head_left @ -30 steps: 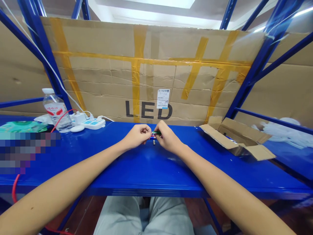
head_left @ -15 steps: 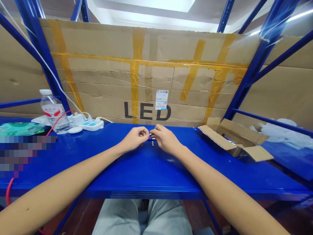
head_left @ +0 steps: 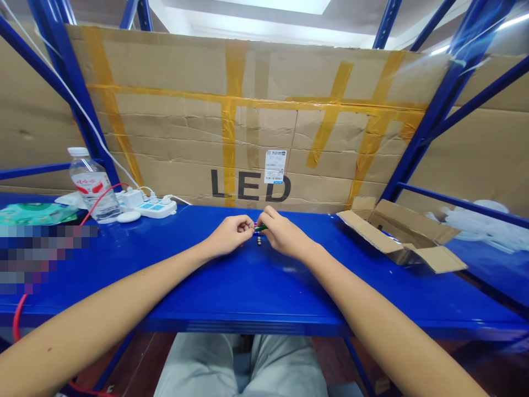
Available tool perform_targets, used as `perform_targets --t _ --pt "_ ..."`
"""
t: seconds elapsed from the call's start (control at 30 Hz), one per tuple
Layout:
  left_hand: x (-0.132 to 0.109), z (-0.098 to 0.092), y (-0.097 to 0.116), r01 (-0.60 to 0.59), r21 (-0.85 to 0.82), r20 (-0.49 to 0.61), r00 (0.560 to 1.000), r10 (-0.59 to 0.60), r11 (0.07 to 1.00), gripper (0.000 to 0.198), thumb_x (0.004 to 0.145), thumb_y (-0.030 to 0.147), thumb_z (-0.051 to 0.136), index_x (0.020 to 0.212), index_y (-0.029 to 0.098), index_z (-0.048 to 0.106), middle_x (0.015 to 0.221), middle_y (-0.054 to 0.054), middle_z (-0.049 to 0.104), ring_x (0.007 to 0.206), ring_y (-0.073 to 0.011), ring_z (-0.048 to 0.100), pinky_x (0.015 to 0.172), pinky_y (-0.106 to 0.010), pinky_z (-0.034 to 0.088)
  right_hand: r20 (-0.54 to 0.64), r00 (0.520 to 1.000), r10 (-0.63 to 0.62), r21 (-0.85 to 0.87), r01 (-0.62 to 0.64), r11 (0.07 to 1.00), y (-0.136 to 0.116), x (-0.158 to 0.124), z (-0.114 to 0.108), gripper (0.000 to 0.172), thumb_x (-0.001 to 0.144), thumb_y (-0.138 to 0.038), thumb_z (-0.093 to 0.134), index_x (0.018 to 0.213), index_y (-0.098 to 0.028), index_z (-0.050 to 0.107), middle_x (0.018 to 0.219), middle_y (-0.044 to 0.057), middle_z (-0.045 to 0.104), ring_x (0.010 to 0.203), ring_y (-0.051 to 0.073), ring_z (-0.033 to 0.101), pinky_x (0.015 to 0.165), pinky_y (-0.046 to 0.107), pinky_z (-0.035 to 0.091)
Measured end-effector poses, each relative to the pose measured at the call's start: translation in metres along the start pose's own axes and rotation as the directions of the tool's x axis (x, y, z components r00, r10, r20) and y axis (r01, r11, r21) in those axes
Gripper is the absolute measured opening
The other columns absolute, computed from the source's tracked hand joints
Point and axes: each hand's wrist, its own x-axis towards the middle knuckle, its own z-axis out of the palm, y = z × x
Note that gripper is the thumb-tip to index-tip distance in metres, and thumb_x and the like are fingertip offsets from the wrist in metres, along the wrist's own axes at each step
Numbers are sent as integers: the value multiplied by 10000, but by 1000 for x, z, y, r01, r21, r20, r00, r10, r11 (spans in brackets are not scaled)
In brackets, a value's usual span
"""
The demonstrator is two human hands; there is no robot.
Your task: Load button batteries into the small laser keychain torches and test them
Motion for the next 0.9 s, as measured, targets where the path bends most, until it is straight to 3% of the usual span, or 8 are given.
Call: perform_targets --t 0.13,0.3,0.5,0.9 --pt "0 -1 -2 -51 37 -14 999 51 998 95 788 249 565 826 163 574 646 46 533 531 -94 500 524 -228 400 -61 997 -46 143 54 988 5 0 2 97 916 -116 481 877 -197 516 920 58 507 833 186 515 732 301 419" --pt "0 -3 -1 -159 171 -24 986 166 972 87 807 248 563 812 163 581 672 29 555 597 -102 495 571 -229 393 -109 993 -44 271 72 960 10 2 4 84 892 -123 530 852 -185 571 848 40 559 802 175 533 734 299 419" --pt "-1 -1 -1 -222 294 -5 972 234 930 73 822 227 544 814 164 581 684 18 589 604 -105 517 580 -228 400 -81 997 -13 269 35 962 12 3 9 162 877 -54 501 866 -161 623 827 44 589 773 161 540 713 281 413" --pt "-2 -3 -1 -284 424 32 954 299 860 63 848 202 547 868 167 595 711 5 633 627 -114 558 594 -225 402 -3 999 33 304 -30 952 13 5 8 177 907 -97 504 853 -135 669 805 55 637 751 152 568 718 266 408"
